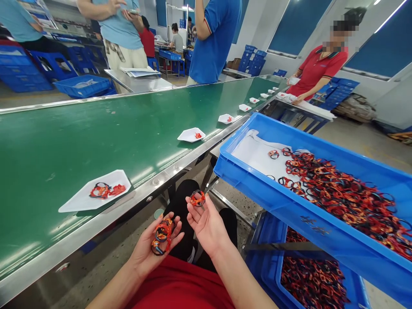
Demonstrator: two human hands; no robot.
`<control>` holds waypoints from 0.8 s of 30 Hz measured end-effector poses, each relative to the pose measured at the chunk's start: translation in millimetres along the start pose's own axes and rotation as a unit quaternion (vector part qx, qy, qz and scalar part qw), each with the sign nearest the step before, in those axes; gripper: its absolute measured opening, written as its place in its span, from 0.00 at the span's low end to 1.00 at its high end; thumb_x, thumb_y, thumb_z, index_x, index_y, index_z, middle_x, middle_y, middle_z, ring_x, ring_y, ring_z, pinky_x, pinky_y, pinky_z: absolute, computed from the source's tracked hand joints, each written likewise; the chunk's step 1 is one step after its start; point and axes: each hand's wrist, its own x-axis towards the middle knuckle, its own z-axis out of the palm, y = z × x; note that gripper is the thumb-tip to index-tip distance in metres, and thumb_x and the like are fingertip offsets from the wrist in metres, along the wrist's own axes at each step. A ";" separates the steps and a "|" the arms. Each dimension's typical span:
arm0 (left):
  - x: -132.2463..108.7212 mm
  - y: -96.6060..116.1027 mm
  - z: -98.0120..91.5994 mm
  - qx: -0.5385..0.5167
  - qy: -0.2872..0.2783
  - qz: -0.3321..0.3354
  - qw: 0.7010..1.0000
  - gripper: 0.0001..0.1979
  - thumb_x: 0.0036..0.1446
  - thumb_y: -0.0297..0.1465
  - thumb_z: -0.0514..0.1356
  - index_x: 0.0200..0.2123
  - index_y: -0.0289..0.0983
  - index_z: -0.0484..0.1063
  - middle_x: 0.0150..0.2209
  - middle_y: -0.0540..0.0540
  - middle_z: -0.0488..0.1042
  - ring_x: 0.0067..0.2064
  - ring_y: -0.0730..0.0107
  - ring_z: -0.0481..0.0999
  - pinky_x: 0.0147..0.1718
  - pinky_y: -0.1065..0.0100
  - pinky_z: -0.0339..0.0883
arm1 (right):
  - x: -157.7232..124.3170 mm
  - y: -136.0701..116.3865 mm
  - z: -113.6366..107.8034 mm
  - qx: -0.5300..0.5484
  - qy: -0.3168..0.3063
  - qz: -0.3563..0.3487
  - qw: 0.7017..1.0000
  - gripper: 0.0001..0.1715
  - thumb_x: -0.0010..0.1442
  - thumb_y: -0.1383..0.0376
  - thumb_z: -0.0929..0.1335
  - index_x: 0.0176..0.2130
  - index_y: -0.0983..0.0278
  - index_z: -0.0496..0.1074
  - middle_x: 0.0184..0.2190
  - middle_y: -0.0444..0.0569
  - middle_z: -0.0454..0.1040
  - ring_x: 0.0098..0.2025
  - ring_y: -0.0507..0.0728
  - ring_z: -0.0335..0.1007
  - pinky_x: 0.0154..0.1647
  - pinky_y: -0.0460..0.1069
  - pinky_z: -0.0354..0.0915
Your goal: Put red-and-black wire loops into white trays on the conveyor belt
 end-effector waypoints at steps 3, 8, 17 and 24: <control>0.1 -0.3 -0.4 -0.005 0.000 0.001 1.000 0.09 0.58 0.30 0.57 0.41 0.34 0.71 0.39 0.42 0.77 0.41 0.62 0.78 0.44 0.56 0.72 | 0.2 0.5 -1.5 -0.003 -0.013 0.006 1.000 0.13 0.62 0.58 0.64 0.39 0.64 0.72 0.40 0.52 0.78 0.32 0.49 0.75 0.34 0.45 0.69; 0.4 -0.3 -0.3 -0.011 -0.005 -0.006 1.000 0.09 0.58 0.30 0.57 0.41 0.34 0.71 0.39 0.41 0.77 0.40 0.63 0.78 0.41 0.58 0.74 | 0.8 1.2 -1.9 -0.010 -0.013 0.014 1.000 0.13 0.62 0.58 0.64 0.39 0.64 0.72 0.39 0.52 0.78 0.30 0.49 0.75 0.32 0.45 0.69; -0.2 0.7 3.4 -0.010 0.017 -0.014 1.000 0.08 0.59 0.30 0.56 0.40 0.33 0.70 0.37 0.42 0.77 0.36 0.65 0.79 0.34 0.62 0.76 | 0.6 1.8 -2.0 -0.010 -0.015 0.033 0.999 0.14 0.62 0.58 0.64 0.39 0.65 0.73 0.33 0.49 0.79 0.27 0.48 0.73 0.30 0.44 0.68; -0.9 2.7 3.7 -0.017 0.020 -0.018 1.000 0.07 0.58 0.29 0.56 0.39 0.33 0.70 0.36 0.44 0.75 0.32 0.68 0.78 0.29 0.66 0.76 | 9.4 -6.8 12.8 -0.100 -0.031 0.002 0.995 0.17 0.62 0.54 0.63 0.38 0.64 0.72 0.29 0.47 0.78 0.25 0.47 0.70 0.27 0.42 0.65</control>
